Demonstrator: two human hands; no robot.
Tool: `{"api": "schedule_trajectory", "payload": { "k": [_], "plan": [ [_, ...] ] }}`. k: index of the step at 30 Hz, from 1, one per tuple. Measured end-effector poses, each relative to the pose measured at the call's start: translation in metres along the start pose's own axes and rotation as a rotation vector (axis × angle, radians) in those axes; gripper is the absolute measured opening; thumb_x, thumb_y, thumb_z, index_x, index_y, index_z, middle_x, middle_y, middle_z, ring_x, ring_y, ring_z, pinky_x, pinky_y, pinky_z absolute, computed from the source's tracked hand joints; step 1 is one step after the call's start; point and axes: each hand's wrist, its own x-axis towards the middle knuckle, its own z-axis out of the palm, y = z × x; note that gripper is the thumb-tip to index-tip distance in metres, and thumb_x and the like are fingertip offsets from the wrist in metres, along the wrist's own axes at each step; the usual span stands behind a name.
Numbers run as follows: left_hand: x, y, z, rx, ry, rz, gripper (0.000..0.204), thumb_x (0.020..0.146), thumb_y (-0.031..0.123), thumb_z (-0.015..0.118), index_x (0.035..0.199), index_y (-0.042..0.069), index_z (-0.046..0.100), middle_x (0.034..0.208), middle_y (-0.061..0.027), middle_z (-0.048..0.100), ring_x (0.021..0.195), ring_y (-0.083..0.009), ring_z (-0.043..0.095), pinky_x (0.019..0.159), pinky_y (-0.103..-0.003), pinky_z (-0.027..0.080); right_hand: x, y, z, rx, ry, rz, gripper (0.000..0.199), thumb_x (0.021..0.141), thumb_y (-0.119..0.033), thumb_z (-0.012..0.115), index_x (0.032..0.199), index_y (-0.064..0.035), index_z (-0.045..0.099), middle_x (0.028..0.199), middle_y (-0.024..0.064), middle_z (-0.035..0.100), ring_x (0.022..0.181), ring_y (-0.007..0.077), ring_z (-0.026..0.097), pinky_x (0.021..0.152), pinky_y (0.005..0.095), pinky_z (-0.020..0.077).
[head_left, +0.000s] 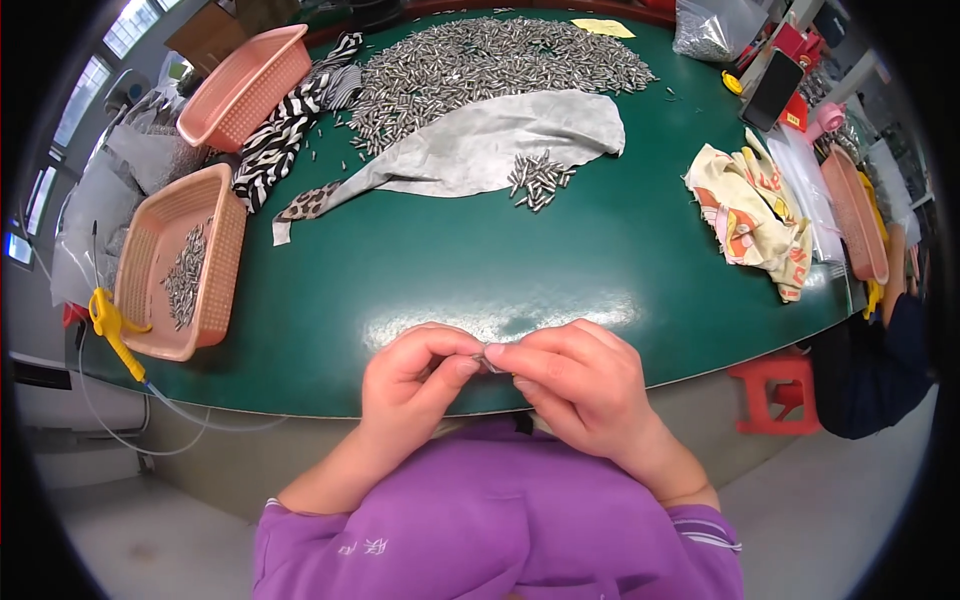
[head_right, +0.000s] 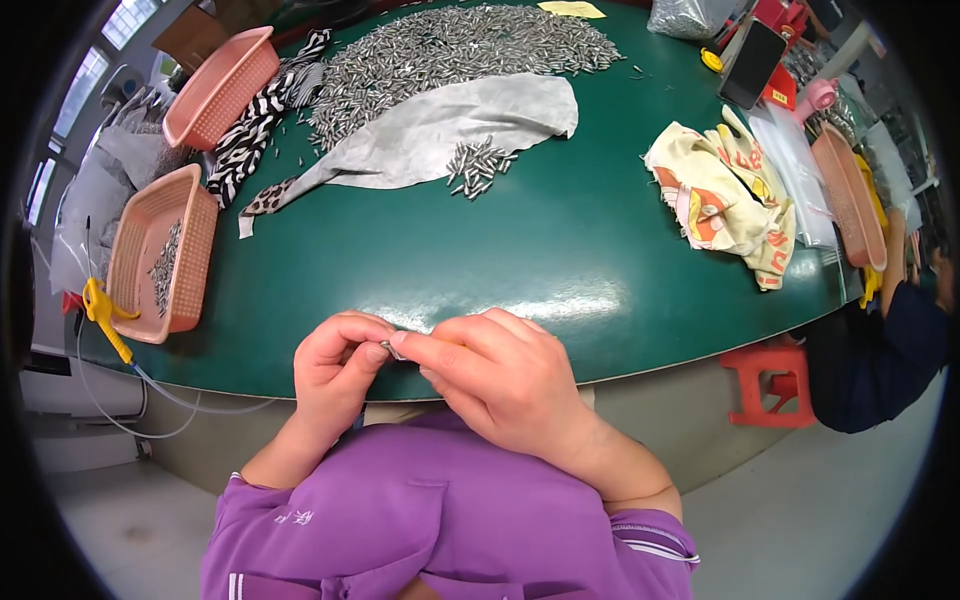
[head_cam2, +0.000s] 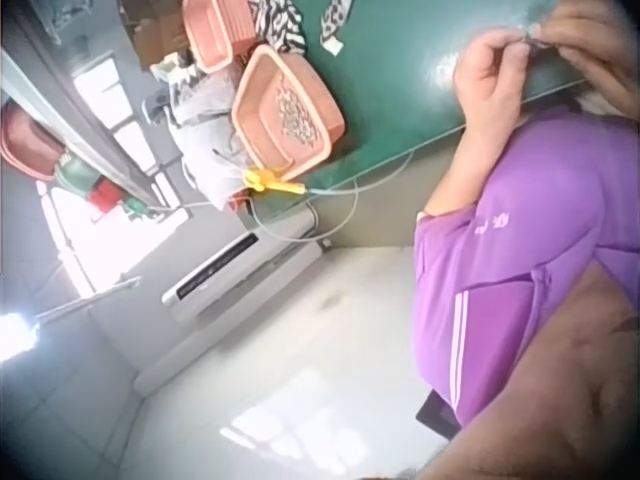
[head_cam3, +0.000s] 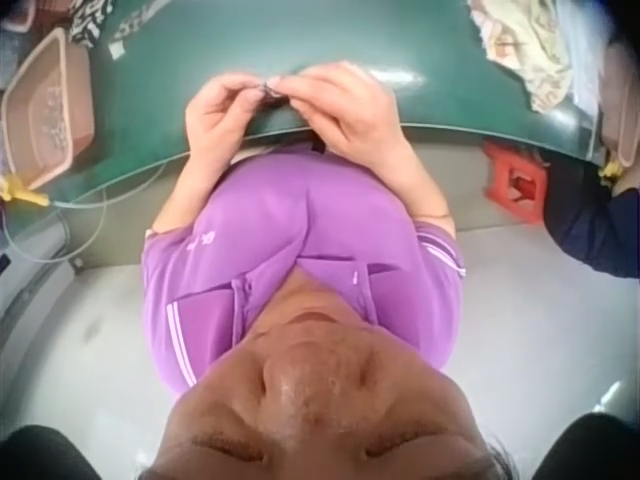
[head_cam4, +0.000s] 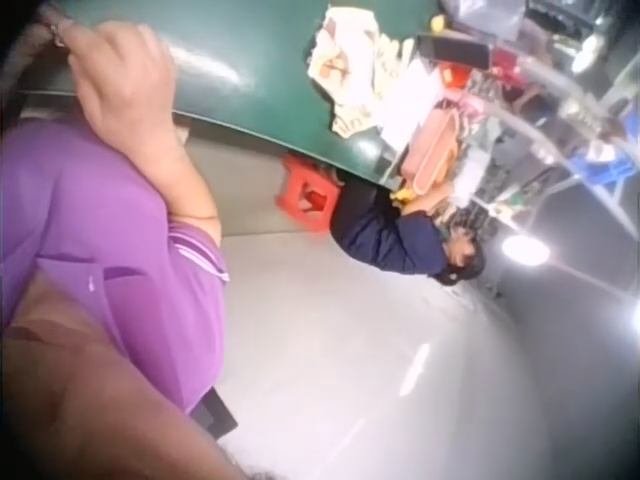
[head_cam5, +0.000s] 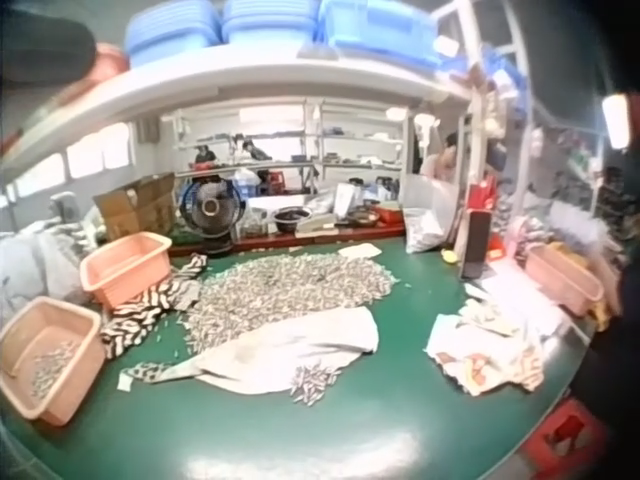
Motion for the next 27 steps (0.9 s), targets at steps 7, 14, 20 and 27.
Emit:
{"api": "schedule_trajectory", "payload": {
  "k": [7, 14, 20, 27],
  "plan": [
    [0.0003, -0.0011, 0.0005, 0.138, 0.015, 0.044, 0.005, 0.090, 0.000, 0.064, 0.094, -0.001, 0.066, 0.091, -0.0088, 0.068, 0.083, -0.0183, 0.065, 0.074, -0.029, 0.053, 0.0010, -0.0022, -0.0030, 0.001, -0.037, 0.023, 0.032, 0.077, -0.003, 0.069, 0.108, -0.0105, 0.072, 0.087, 0.0039, 0.068, 0.072, 0.0213, 0.063, 0.063, 0.0314, 0.0492],
    [0.0018, 0.0035, 0.0028, 0.249, 0.018, 0.042, 0.004, 0.091, 0.005, 0.065, 0.092, 0.001, 0.065, 0.085, -0.0075, 0.068, 0.079, -0.0177, 0.065, 0.072, -0.029, 0.052, -0.0017, -0.0040, -0.0002, -0.162, -0.056, 0.039, 0.035, 0.078, -0.010, 0.069, 0.111, -0.0209, 0.071, 0.086, 0.0008, 0.061, 0.073, 0.0192, 0.059, 0.063, 0.0316, 0.0480],
    [-0.0009, -0.0011, 0.0001, 0.116, 0.015, -0.031, 0.005, 0.094, 0.005, 0.063, 0.093, 0.000, 0.064, 0.086, -0.0064, 0.066, 0.079, -0.0143, 0.064, 0.071, -0.027, 0.052, -0.0019, 0.0004, 0.0041, -0.293, 0.062, -0.044, 0.041, 0.072, -0.003, 0.070, 0.110, -0.0176, 0.072, 0.085, 0.0008, 0.061, 0.072, 0.0200, 0.058, 0.061, 0.0316, 0.0462],
    [-0.0024, -0.0024, 0.0004, 0.040, 0.026, -0.022, 0.005, 0.095, 0.005, 0.062, 0.096, 0.000, 0.063, 0.088, -0.0066, 0.065, 0.081, -0.0138, 0.065, 0.074, -0.026, 0.054, -0.0021, -0.0020, 0.0041, -0.021, 0.005, 0.041, 0.039, 0.076, -0.006, 0.070, 0.113, -0.0178, 0.070, 0.084, 0.0015, 0.062, 0.070, 0.0193, 0.060, 0.061, 0.0315, 0.0484]
  ]
}}
